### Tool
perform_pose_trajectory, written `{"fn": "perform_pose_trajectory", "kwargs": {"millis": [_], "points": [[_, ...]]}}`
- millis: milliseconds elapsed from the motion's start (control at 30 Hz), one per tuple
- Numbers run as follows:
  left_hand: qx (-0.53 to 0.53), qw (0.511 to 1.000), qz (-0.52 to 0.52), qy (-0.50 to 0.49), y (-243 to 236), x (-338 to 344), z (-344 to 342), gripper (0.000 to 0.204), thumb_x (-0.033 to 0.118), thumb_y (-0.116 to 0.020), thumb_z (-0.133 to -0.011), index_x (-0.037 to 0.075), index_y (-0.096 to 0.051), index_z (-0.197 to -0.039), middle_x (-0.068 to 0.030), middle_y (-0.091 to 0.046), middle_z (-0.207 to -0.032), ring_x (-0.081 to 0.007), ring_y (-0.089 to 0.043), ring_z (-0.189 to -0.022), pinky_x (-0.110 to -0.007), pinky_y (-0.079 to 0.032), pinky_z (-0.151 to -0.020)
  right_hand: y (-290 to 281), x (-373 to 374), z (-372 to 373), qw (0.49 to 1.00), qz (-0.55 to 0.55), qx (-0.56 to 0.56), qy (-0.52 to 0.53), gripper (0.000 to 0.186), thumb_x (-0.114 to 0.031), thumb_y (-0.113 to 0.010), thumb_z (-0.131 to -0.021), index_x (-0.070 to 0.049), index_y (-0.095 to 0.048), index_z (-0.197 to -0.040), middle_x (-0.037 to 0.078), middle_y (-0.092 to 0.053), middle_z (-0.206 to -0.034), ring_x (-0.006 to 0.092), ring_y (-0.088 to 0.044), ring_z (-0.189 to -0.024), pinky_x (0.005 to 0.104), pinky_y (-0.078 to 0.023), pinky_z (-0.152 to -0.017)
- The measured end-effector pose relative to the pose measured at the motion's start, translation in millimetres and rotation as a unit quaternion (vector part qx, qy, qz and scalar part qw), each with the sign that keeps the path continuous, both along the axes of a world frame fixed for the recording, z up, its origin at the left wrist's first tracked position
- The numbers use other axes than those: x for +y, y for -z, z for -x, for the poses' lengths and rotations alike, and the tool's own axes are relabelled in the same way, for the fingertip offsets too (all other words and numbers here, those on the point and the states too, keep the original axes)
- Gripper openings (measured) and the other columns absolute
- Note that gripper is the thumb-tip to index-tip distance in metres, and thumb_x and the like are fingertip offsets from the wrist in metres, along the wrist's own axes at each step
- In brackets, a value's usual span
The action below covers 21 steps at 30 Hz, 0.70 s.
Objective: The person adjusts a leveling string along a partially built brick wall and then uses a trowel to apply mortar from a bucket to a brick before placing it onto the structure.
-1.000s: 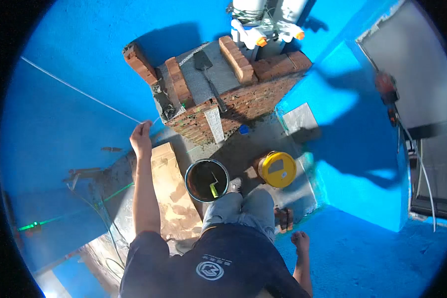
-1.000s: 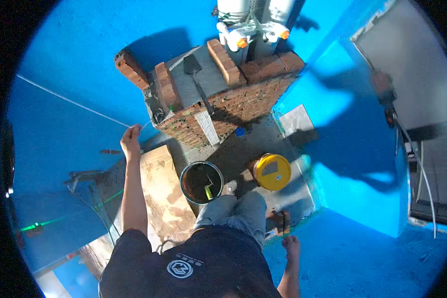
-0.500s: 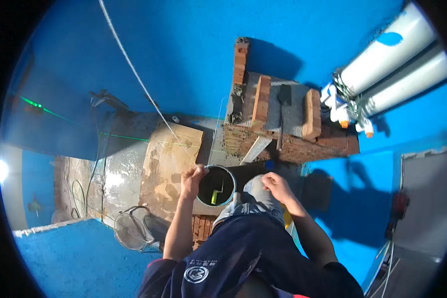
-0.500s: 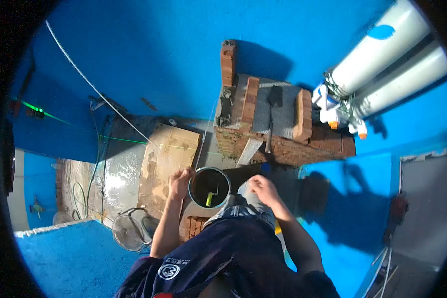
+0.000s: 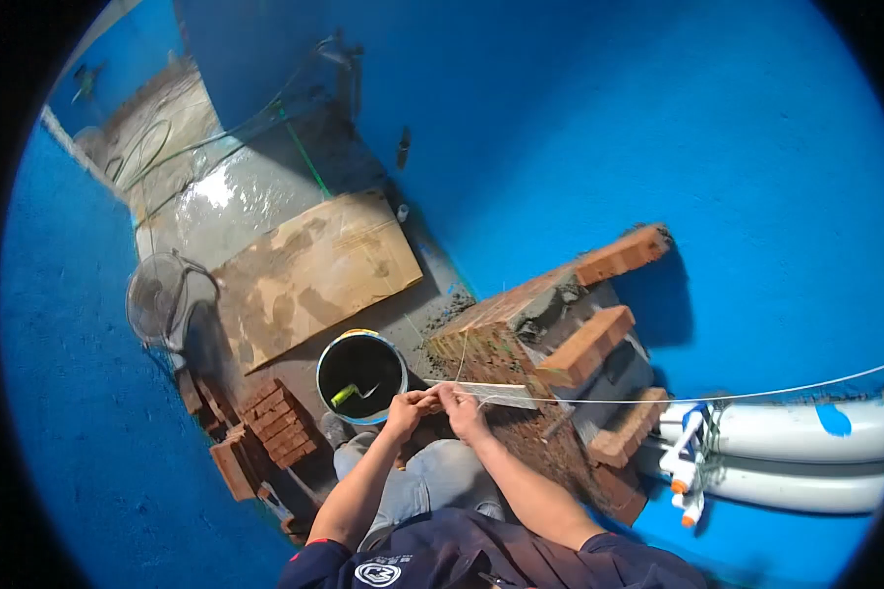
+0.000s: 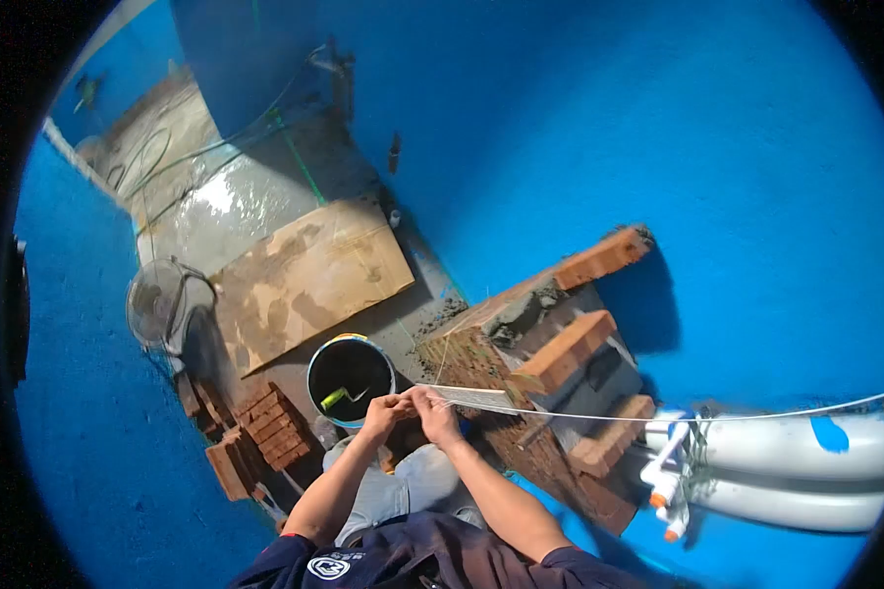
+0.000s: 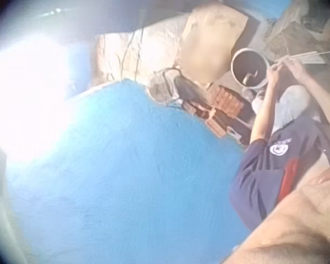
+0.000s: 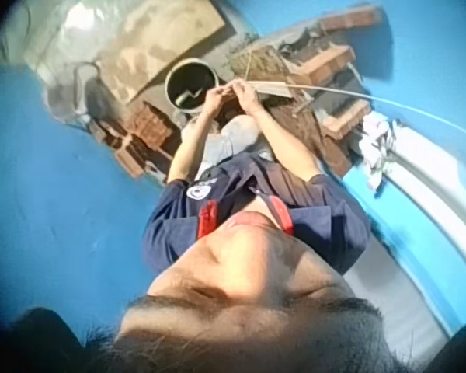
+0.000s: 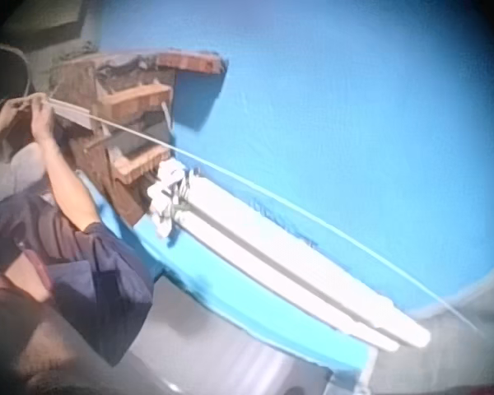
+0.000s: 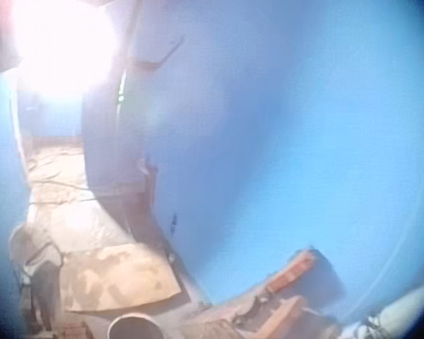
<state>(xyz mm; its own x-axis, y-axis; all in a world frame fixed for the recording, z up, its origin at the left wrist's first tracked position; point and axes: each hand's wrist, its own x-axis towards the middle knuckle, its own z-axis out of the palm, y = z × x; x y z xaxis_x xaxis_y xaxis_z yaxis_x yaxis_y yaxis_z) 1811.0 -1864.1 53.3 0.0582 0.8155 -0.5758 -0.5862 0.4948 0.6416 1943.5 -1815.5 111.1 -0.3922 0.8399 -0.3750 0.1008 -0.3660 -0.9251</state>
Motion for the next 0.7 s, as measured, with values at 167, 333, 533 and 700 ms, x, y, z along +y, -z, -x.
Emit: {"fn": "perform_pose_trajectory", "kwargs": {"millis": [167,333,533,700], "points": [[0.04,0.998,-0.039,-0.011,52,4,19,0.017,0.014,-0.065,-0.088,-0.003,-0.066,-0.091,-0.0036,-0.064,-0.077,-0.0111,-0.058,-0.069,-0.026,-0.049,-0.065,30,38,5,0.981,0.095,0.156,0.069,0.032,-0.03,-0.052,-0.096,-0.001,-0.06,-0.107,0.008,-0.065,-0.102,0.016,-0.063,-0.095,0.0298,-0.051,-0.085],[-0.005,0.995,-0.1,0.006,91,44,18,0.018,0.017,-0.066,-0.088,-0.001,-0.066,-0.091,-0.0002,-0.061,-0.072,-0.0076,-0.051,-0.062,-0.022,-0.043,-0.058,86,69,0,0.968,-0.004,0.234,0.089,0.022,-0.022,-0.061,-0.091,-0.002,-0.063,-0.101,0.011,-0.066,-0.104,0.0175,-0.065,-0.087,0.0309,-0.053,-0.082],[-0.001,0.996,-0.083,0.012,151,89,0,0.017,0.017,-0.067,-0.087,0.0,-0.067,-0.091,0.0023,-0.062,-0.075,-0.0046,-0.049,-0.065,-0.02,-0.038,-0.058,136,103,3,0.946,-0.112,0.17,0.253,0.021,-0.023,-0.055,-0.096,-0.004,-0.062,-0.102,0.005,-0.064,-0.091,0.0118,-0.06,-0.077,0.0262,-0.05,-0.074],[0.028,0.994,-0.096,0.036,188,102,-15,0.018,0.016,-0.068,-0.087,-0.001,-0.067,-0.091,0.0002,-0.064,-0.078,-0.0069,-0.054,-0.071,-0.022,-0.044,-0.065,158,105,5,0.906,-0.057,0.232,0.349,0.022,-0.024,-0.057,-0.094,-0.005,-0.061,-0.103,0.001,-0.057,-0.078,0.0098,-0.048,-0.065,0.0234,-0.041,-0.062]]}}
